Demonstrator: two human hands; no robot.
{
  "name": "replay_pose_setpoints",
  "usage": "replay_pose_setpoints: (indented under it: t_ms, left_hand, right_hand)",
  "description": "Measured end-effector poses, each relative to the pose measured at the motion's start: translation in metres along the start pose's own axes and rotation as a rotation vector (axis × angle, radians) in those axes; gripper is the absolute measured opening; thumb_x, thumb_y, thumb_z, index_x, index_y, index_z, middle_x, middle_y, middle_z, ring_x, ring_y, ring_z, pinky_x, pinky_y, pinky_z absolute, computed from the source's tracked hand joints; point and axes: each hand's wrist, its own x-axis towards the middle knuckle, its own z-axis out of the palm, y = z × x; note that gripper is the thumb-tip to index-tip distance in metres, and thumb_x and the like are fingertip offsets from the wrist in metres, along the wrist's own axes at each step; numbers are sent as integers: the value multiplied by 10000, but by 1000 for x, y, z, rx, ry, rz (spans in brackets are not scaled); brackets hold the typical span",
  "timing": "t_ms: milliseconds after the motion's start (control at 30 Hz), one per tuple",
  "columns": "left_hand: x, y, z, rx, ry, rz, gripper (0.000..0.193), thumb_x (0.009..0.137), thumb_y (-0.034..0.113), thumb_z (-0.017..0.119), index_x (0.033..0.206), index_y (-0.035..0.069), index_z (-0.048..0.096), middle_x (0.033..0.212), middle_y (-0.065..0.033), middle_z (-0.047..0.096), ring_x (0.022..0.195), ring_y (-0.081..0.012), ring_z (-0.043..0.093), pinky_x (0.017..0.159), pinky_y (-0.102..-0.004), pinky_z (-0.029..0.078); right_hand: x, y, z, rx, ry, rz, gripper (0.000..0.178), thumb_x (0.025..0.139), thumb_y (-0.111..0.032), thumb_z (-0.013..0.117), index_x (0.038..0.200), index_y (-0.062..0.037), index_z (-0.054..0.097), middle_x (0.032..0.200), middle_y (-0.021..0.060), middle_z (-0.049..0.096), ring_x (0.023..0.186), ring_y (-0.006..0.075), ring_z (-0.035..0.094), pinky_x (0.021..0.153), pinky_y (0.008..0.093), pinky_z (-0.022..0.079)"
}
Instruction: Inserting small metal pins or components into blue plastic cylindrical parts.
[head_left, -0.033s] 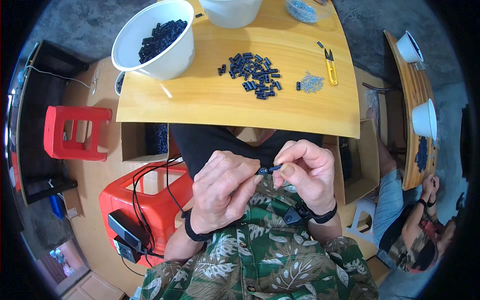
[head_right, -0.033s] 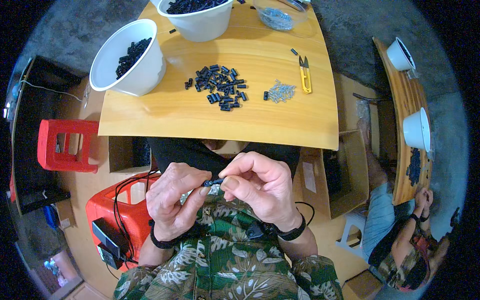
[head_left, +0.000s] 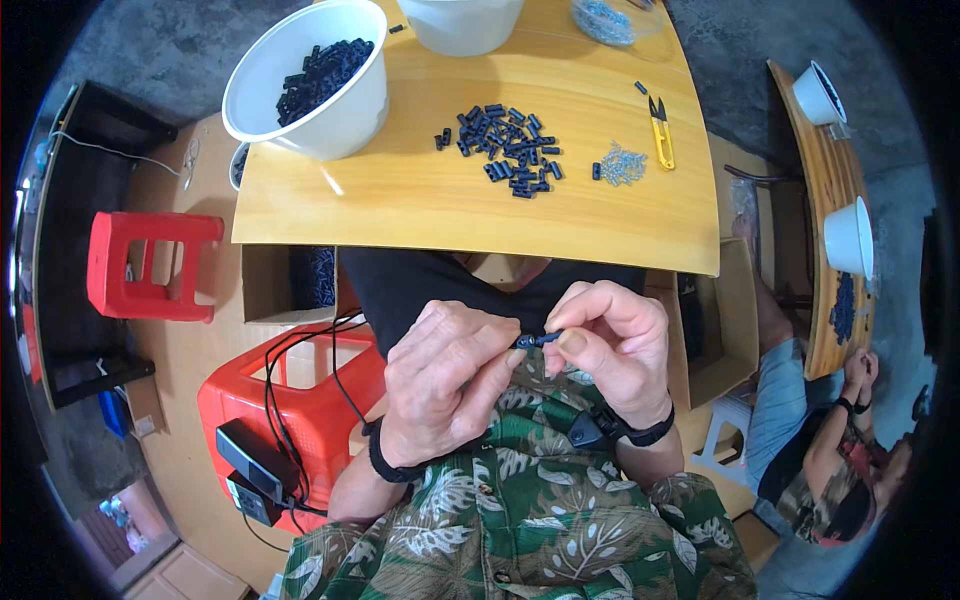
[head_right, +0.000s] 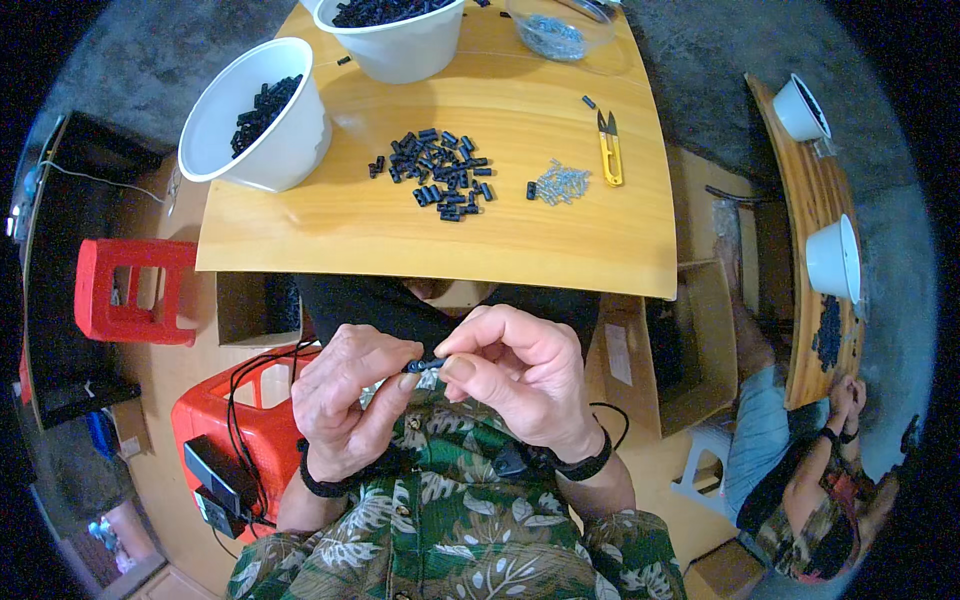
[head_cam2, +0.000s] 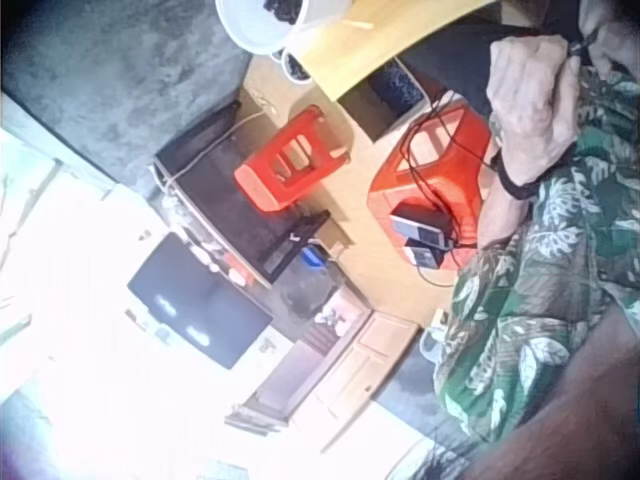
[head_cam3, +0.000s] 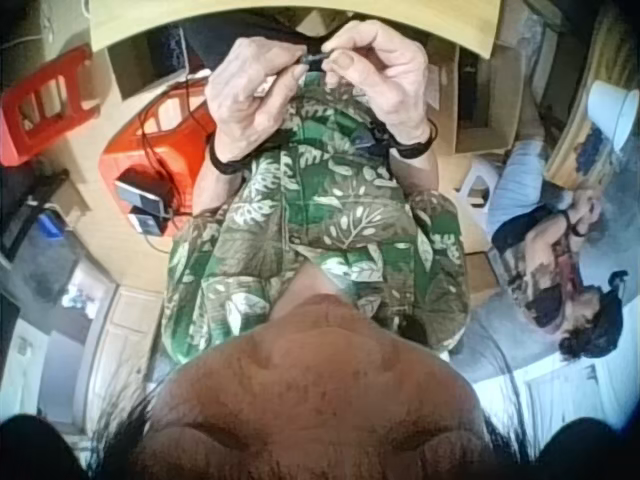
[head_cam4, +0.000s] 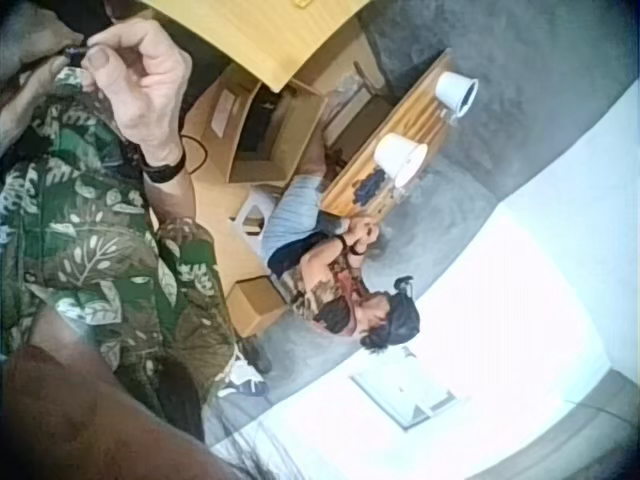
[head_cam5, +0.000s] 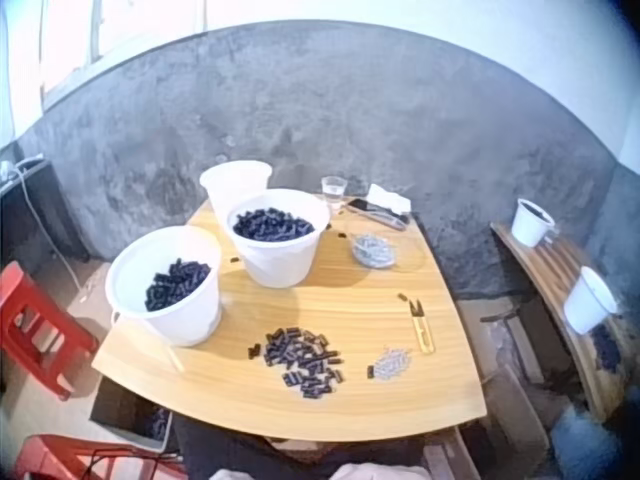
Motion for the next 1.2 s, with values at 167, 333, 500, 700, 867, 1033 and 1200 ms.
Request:
replay_pose_setpoints:
  t_ms: [167, 333, 500, 700, 867, 1033, 1200]
  left_hand:
    - [1, 0, 0, -20, -23, 2, 243, 724, -20, 781, 945, 10, 685, 876, -109, 695, 765, -266, 656, 711, -362, 511]
    - [4, -1, 2, -42, -35, 1, 241, 726, -24, 778, 944, 14, 684, 866, -106, 695, 758, -265, 651, 705, -362, 509]
    - [7, -2, 2, -38, -69, 11, 232, 724, -27, 774, 931, 16, 679, 857, -104, 692, 748, -267, 645, 697, -362, 506]
    - [10, -3, 0, -66, -144, -3, 217, 738, -18, 764, 933, 17, 674, 823, -103, 671, 727, -277, 633, 681, -367, 498]
    - [10, -2, 2, -84, -152, -32, 203, 745, -16, 759, 924, 17, 669, 811, -108, 663, 714, -284, 627, 674, -371, 496]
    - [8, -2, 3, -85, -130, -57, 211, 746, -18, 761, 932, 18, 666, 811, -109, 663, 713, -283, 628, 669, -374, 496]
    - [9, -1, 8, -50, -91, 25, 260, 717, -37, 785, 942, 15, 665, 814, -107, 664, 713, -278, 628, 665, -375, 499]
  right_hand:
    - [1, -7, -3, -122, -45, -23, 117, 902, 20, 686, 1016, 43, 682, 930, 103, 670, 753, 105, 668, 647, 214, 546]
    - [2, -7, -9, -171, -47, -75, 123, 886, 29, 698, 1009, 35, 689, 938, 105, 675, 748, 107, 660, 627, 214, 527]
    - [6, -13, -12, -258, -76, -71, 124, 867, 25, 719, 988, 17, 696, 893, 94, 679, 733, 117, 639, 618, 232, 483]
    - [15, -26, -18, -564, -217, -256, 154, 807, 56, 740, 942, -10, 704, 854, 92, 677, 759, 209, 660, 675, 301, 515]
    - [16, -27, -15, -645, -232, -281, 197, 782, 69, 751, 951, -24, 711, 861, 96, 680, 770, 232, 665, 682, 318, 530]
    - [16, -12, -20, -570, -214, -319, 182, 807, 50, 754, 973, -14, 716, 870, 90, 680, 781, 196, 676, 672, 294, 528]
    - [4, -3, -21, -1, -91, 86, 91, 909, -37, 721, 968, 24, 689, 879, 68, 678, 735, 88, 648, 654, 219, 528]
